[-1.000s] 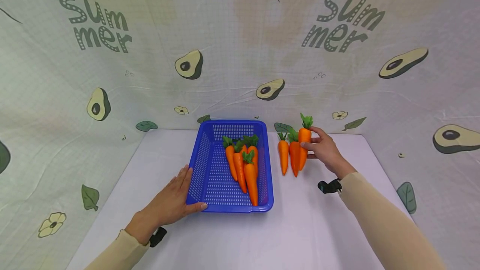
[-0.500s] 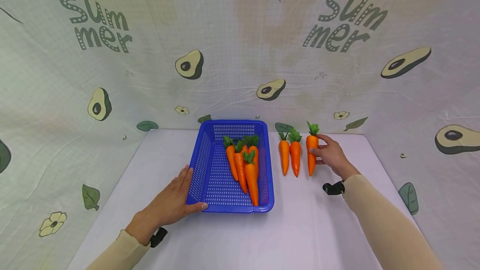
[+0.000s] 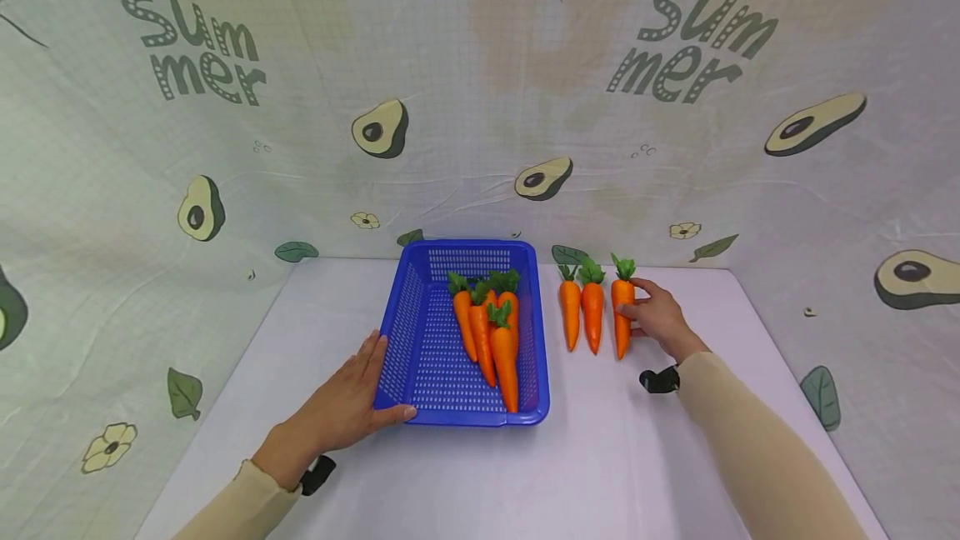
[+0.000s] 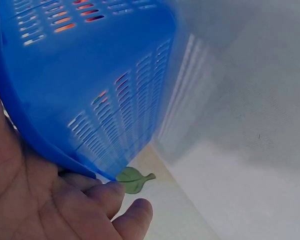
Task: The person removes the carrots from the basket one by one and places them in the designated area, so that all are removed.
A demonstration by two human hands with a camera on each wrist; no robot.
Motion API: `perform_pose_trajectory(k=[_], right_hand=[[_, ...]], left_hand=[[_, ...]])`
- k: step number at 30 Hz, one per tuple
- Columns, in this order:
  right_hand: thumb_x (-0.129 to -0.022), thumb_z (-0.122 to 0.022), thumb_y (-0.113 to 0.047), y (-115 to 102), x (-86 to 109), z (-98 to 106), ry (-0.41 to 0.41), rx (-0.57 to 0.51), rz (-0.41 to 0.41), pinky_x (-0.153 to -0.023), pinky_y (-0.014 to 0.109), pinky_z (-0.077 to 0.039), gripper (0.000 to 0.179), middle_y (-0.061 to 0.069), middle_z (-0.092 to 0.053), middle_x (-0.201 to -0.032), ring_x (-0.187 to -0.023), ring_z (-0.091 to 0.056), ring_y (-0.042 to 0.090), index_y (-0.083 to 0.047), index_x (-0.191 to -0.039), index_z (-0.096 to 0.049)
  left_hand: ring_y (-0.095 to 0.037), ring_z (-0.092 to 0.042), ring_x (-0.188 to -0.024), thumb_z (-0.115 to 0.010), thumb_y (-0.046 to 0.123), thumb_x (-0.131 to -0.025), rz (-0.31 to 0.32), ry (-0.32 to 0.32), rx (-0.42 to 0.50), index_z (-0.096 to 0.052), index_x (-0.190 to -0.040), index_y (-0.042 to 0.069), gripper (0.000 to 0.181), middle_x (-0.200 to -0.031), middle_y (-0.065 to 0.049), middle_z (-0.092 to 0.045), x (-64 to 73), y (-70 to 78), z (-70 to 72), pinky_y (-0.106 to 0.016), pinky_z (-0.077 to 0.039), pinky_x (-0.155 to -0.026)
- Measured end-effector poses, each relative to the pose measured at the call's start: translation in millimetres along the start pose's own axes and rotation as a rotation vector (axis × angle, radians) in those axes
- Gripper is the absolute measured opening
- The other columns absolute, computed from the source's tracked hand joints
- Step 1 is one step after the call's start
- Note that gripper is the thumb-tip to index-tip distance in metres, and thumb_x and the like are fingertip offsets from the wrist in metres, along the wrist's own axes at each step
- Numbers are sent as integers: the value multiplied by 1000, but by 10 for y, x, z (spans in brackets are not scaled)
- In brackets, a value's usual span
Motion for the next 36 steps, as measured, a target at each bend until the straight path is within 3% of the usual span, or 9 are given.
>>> perform_pose_trajectory(k=[10, 22, 36], right_hand=[[-108, -61, -20, 8, -43, -44, -11, 14, -24, -92, 44, -63, 82, 39, -34, -159, -128, -59, 47, -8, -170, -10], [-106, -64, -17, 53, -92, -91, 19, 31, -14, -82, 36, -66, 77, 39, -42, -152, -100, -70, 27, -1, -167, -20], [-105, -63, -19, 101, -176, -155, 110, 112, -4, -77, 28, -64, 68, 38, -55, -143, -86, -72, 16, 2, -162, -34]], left_hand=[[-44, -23, -160, -60, 82, -88, 1, -2, 3, -12, -167, -3, 126, -175, -26, -10, -4, 4, 11, -58, -29, -127], [-43, -23, -161, -60, 83, -87, 23, -20, 12, -8, -168, -1, 128, -176, -24, -6, -15, 9, 1, -58, -29, -127], [-44, -28, -159, -61, 84, -86, 32, -19, 24, -8, -169, 0, 129, -177, -23, -6, -27, 7, 9, -58, -29, -127]])
Point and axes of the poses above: each hand's wrist, its own x-axis away from the middle knuckle, its own z-axis out of the back of the hand, y = z × x, the point moved 1 cm from there along -x, towards the middle knuckle
